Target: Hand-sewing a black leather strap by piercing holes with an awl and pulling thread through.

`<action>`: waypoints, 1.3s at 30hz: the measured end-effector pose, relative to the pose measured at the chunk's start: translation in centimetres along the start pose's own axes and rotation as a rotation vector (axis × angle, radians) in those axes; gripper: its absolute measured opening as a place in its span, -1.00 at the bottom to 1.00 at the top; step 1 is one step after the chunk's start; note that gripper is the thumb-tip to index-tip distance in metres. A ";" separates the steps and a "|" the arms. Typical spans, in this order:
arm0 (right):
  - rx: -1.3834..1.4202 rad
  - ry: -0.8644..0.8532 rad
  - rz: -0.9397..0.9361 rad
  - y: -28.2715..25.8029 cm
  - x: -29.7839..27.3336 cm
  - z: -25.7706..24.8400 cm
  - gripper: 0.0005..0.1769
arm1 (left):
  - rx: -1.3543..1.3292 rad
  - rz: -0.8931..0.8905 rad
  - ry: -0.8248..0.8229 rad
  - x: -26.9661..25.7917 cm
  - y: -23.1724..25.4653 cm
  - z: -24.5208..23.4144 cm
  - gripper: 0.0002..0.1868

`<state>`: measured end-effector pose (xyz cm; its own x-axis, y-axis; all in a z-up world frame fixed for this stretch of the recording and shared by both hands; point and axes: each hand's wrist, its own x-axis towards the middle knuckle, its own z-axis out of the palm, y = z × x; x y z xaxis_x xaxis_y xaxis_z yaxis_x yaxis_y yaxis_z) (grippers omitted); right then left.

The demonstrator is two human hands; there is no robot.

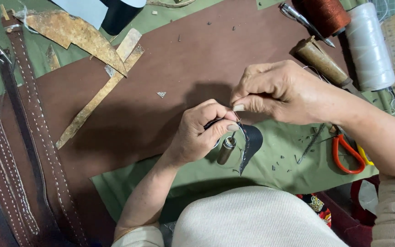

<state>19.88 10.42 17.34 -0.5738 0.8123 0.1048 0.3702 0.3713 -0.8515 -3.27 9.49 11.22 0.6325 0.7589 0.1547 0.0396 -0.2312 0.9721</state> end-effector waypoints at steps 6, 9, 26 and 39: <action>0.008 -0.029 0.031 -1.0 0.4 -0.1 -0.84 | 0.059 -0.092 0.010 0.0 -0.8 0.1 -0.91; 0.008 -0.017 -0.038 -1.9 0.2 -0.3 -0.83 | 0.033 -0.142 0.025 0.2 -0.4 -0.1 -0.94; -0.017 0.112 0.002 -0.3 -3.6 2.0 -0.85 | -0.130 -0.163 0.098 -0.9 -1.0 -0.3 -0.94; 0.477 0.009 0.257 6.2 -0.7 3.7 -0.94 | -0.224 0.183 -0.002 -1.1 0.5 0.5 -0.95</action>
<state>19.88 10.48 10.02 -0.5016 0.8545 -0.1354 0.1238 -0.0840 -0.9887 -3.54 8.25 11.47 0.6146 0.7159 0.3314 -0.2474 -0.2239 0.9427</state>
